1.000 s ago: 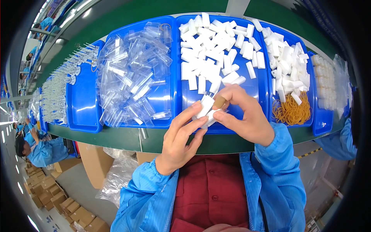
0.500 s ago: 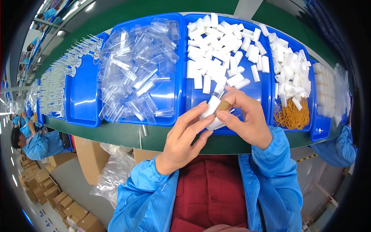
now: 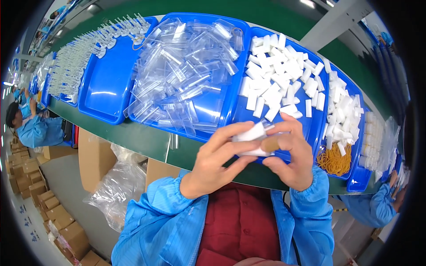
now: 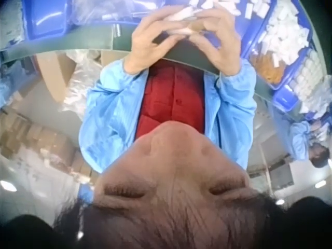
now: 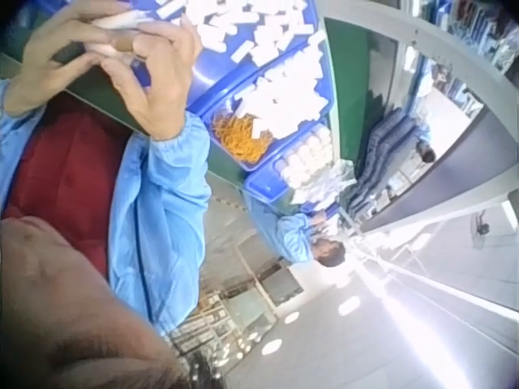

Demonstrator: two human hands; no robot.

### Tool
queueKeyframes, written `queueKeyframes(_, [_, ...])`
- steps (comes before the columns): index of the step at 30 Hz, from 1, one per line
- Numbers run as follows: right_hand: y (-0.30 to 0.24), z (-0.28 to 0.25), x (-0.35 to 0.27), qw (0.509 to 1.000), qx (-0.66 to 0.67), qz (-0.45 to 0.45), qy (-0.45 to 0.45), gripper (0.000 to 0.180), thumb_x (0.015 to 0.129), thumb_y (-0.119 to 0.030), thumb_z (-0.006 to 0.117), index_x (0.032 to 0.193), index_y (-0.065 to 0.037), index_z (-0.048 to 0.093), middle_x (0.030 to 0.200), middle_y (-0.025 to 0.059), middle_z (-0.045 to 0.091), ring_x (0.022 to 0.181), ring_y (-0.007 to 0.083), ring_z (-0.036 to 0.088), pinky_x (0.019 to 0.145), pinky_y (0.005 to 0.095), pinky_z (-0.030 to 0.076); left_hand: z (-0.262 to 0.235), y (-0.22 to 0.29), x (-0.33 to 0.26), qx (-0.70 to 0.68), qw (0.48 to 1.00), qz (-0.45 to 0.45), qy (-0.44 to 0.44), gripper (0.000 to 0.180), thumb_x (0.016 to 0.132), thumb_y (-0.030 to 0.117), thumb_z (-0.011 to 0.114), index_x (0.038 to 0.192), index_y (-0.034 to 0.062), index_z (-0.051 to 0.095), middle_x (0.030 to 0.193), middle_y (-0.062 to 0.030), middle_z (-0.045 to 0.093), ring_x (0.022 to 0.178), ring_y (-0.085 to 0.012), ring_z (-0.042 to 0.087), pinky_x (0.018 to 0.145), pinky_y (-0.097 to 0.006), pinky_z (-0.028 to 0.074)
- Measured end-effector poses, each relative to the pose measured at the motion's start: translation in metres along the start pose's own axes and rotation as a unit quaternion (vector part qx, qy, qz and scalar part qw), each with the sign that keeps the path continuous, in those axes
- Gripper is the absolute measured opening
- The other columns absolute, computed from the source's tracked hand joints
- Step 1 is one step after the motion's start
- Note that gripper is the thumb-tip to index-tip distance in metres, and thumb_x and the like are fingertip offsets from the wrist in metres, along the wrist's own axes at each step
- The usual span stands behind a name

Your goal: The person assembles components by fitting white blocks onto the stems of a plastic base and securing the bundled assembly with a rubber band.

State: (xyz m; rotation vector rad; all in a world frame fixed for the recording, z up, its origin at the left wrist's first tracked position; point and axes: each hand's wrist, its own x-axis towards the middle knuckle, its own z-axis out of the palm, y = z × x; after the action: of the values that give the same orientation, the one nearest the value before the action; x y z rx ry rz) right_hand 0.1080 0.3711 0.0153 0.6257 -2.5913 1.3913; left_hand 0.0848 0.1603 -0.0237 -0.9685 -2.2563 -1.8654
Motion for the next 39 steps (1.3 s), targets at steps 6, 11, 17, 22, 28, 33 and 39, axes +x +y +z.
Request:
queueKeyframes(6, [0.022, 0.020, 0.062, 0.997, -0.066, -0.026, 0.033, 0.018, 0.081, -0.002, 0.071, 0.098, -0.007, 0.069, 0.099, 0.0029, 0.067, 0.097, 0.0237, 0.059, 0.088, 0.0380, 0.042, -0.045, -0.017, -0.015, 0.014, 0.974, -0.012, 0.226, 0.031, 0.085, -0.002, 0.073, 0.115, -0.0016, 0.066, 0.136, -0.0213, 0.050, 0.122, -0.0308, 0.055, 0.099, -0.040, 0.050])
queueKeyframes(11, [0.020, 0.054, 0.102, 0.907, -0.328, -0.202, -0.169, 0.018, 0.075, -0.007, 0.067, 0.092, -0.009, 0.073, 0.097, 0.0025, 0.065, 0.100, 0.0211, 0.058, 0.089, 0.0348, 0.044, -0.067, -0.014, -0.013, 0.004, 0.959, -0.046, 0.279, 0.031, 0.087, -0.004, 0.069, 0.118, -0.0024, 0.064, 0.137, -0.0206, 0.048, 0.126, -0.0289, 0.053, 0.103, -0.038, 0.049])
queueKeyframes(17, [0.023, 0.084, 0.120, 0.873, -0.350, -0.270, -0.204, 0.010, 0.074, -0.010, 0.068, 0.084, -0.008, 0.067, 0.085, 0.0042, 0.059, 0.091, 0.0216, 0.056, 0.080, 0.0368, 0.046, -0.072, -0.021, -0.023, 0.016, 0.963, -0.038, 0.266, 0.031, 0.087, -0.004, 0.070, 0.117, -0.0031, 0.064, 0.137, -0.0200, 0.048, 0.124, -0.0290, 0.054, 0.101, -0.037, 0.050])
queueKeyframes(22, [0.019, 0.052, 0.108, 0.964, -0.175, -0.156, -0.129, 0.038, 0.077, -0.007, 0.072, 0.112, -0.004, 0.059, 0.085, 0.0045, 0.063, 0.089, 0.0193, 0.061, 0.075, 0.0331, 0.050, -0.067, -0.016, -0.026, -0.043, 0.964, -0.055, 0.256, 0.030, 0.086, -0.003, 0.072, 0.115, -0.0024, 0.066, 0.136, -0.0197, 0.050, 0.123, -0.0288, 0.055, 0.102, -0.038, 0.048])
queueKeyframes(28, [-0.017, 0.017, 0.066, 0.909, 0.348, 0.199, 0.112, 0.035, 0.087, -0.009, 0.075, 0.115, 0.000, 0.056, 0.091, 0.0015, 0.060, 0.084, 0.0056, 0.058, 0.075, 0.0208, 0.048, -0.040, 0.000, -0.017, -0.079, 0.985, -0.092, 0.122, 0.029, 0.080, -0.002, 0.077, 0.108, -0.0003, 0.071, 0.128, -0.0192, 0.058, 0.117, -0.0288, 0.060, 0.097, -0.038, 0.050])
queueKeyframes(33, [-0.015, 0.014, 0.023, 0.879, 0.383, 0.207, 0.194, 0.029, 0.084, -0.008, 0.078, 0.101, -0.003, 0.056, 0.094, 0.0050, 0.062, 0.087, 0.0109, 0.061, 0.080, 0.0249, 0.049, -0.013, 0.003, -0.008, -0.224, 0.962, -0.145, 0.057, 0.026, 0.085, -0.004, 0.071, 0.111, -0.0040, 0.068, 0.132, -0.0185, 0.053, 0.119, -0.0277, 0.058, 0.097, -0.036, 0.054])
queueKeyframes(39, [-0.003, 0.014, -0.003, 0.902, 0.307, 0.215, 0.215, 0.028, 0.083, -0.009, 0.080, 0.098, -0.003, 0.057, 0.095, 0.0095, 0.066, 0.090, 0.0145, 0.065, 0.082, 0.0271, 0.051, 0.007, 0.004, -0.003, -0.255, 0.950, -0.175, 0.041, 0.026, 0.088, -0.005, 0.068, 0.113, -0.0057, 0.066, 0.134, -0.0183, 0.051, 0.120, -0.0268, 0.058, 0.098, -0.035, 0.055])
